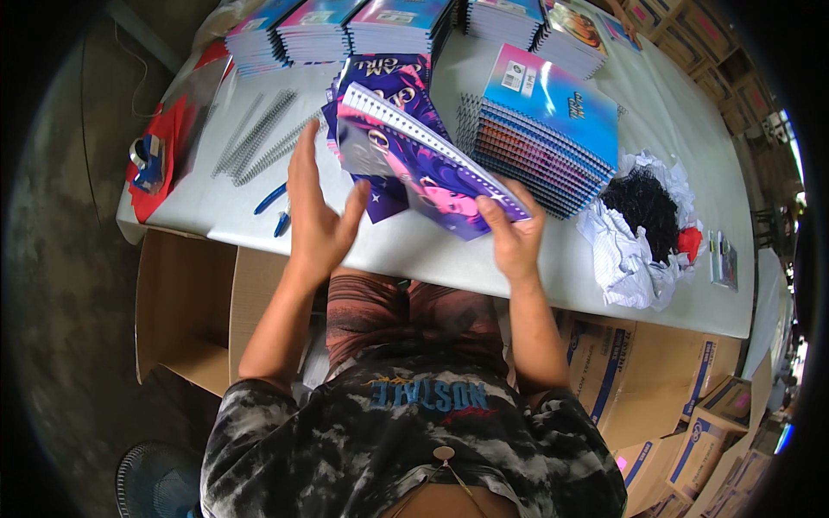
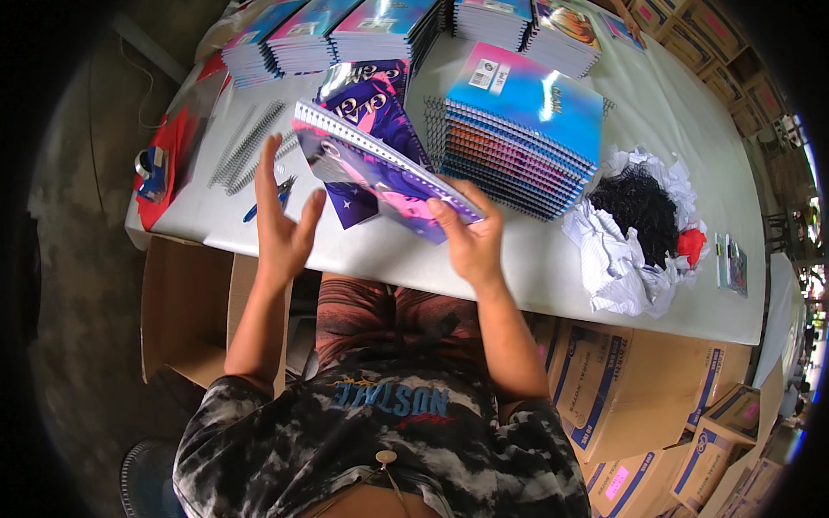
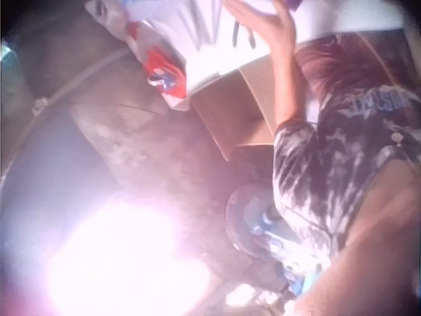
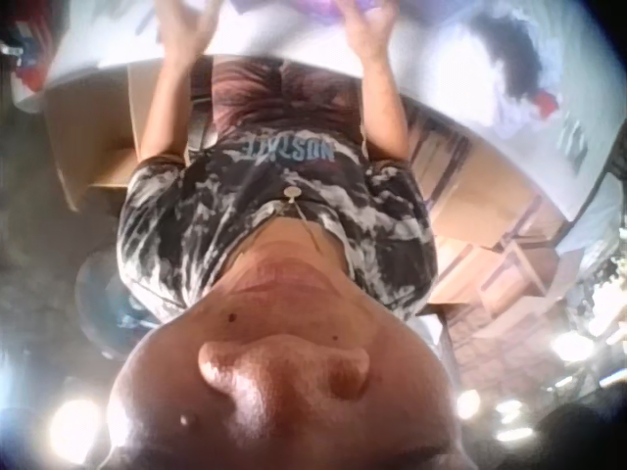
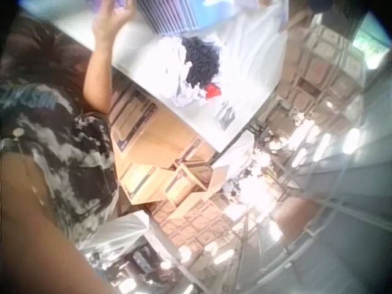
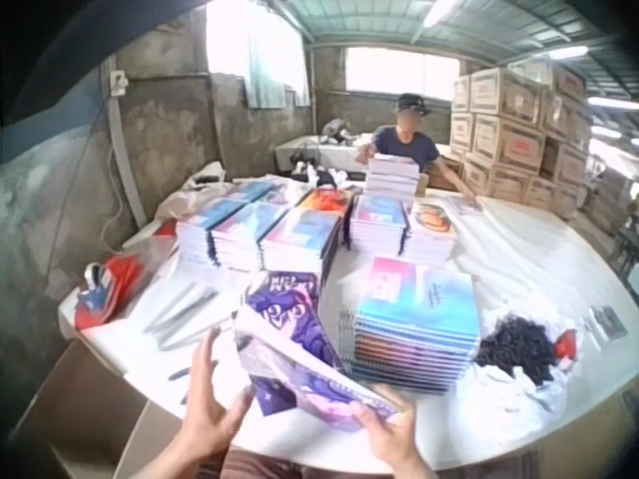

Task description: The person assembles spiral-bound notebooks by inserting metal spiral coils into the punched holes of stacked paper. They pick up a coil, align it with the holes, and press it into place, repeating this process for multiple notebooks.

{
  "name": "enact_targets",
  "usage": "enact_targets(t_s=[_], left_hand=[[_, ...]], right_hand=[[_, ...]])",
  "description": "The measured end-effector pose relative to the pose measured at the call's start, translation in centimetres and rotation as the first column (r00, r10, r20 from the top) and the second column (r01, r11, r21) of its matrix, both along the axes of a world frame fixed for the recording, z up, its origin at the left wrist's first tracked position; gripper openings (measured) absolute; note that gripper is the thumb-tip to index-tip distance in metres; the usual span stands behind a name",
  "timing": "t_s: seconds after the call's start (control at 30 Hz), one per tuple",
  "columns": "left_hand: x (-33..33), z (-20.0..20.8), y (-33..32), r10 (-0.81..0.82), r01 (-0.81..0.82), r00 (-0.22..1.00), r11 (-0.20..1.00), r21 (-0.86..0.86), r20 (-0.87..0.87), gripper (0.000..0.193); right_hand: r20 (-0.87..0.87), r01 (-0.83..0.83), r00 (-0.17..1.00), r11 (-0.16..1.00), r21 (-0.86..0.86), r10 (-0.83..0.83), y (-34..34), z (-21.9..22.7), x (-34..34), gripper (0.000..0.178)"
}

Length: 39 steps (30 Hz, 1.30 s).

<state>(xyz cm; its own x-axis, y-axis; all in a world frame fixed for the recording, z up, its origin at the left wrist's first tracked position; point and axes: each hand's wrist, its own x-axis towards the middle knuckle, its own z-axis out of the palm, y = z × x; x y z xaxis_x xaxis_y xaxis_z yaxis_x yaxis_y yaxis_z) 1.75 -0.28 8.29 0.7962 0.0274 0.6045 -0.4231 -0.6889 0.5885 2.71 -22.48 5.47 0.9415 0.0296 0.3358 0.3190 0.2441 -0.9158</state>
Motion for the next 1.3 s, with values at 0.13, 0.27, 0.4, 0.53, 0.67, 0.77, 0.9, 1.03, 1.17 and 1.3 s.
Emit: enact_targets(t_s=[0.13,0.27,0.4,0.53,0.67,0.77,0.9,1.03,1.17,1.3], left_hand=[[1.5,-4.7,0.0,-0.390,0.245,0.916,0.724,-0.645,-0.090,0.047],[0.3,-8.6,-1.7,-0.468,0.225,0.869,0.665,-0.712,-0.163,0.038],[1.1,-10.2,-0.6,-0.458,0.203,0.865,0.693,-0.692,-0.205,0.037],[6.1,-8.8,6.0,0.137,-0.131,0.983,0.990,-0.052,0.123,0.027],[10.3,-8.6,11.9,0.337,-0.233,0.933,0.832,0.503,-0.125,0.020],[11.0,-7.3,12.3,0.228,-0.135,0.953,0.908,0.396,-0.199,0.024],[7.7,-1.0,9.5,-0.200,0.190,0.916,0.980,-0.064,-0.348,0.028],[3.7,0.4,5.6,-0.395,0.316,0.769,0.919,-0.238,-0.503,0.037],[3.1,-0.2,5.1,-0.362,0.302,0.800,0.932,-0.201,-0.478,0.037],[3.0,-0.2,4.9,-0.403,0.306,0.759,0.914,-0.267,-0.511,0.038]], right_hand=[[0.132,-0.105,0.982,0.974,-0.199,0.133,-2.1,-0.5,0.4,0.022],[-0.089,-0.218,0.972,0.976,-0.003,0.217,-2.3,-3.4,-0.6,0.029],[0.032,-0.175,0.983,0.971,-0.165,0.183,-1.8,-3.9,-0.3,0.026],[0.056,-0.109,0.990,0.953,-0.284,0.130,-2.8,-4.3,0.3,0.023],[0.047,-0.101,0.992,0.958,-0.269,0.118,-2.6,-4.4,0.5,0.024],[0.056,-0.076,0.994,0.970,-0.230,0.091,-2.9,-4.6,0.2,0.026],[0.063,0.006,0.998,0.979,-0.205,0.007,-3.0,-4.4,-0.7,0.028],[0.068,-0.003,0.997,0.974,-0.226,0.019,-3.0,-4.2,-0.8,0.028],[0.058,-0.006,0.998,0.973,-0.230,0.020,-3.2,-4.7,-0.8,0.027],[0.085,-0.021,0.995,0.967,-0.253,0.044,-3.0,-4.1,-1.1,0.026]])
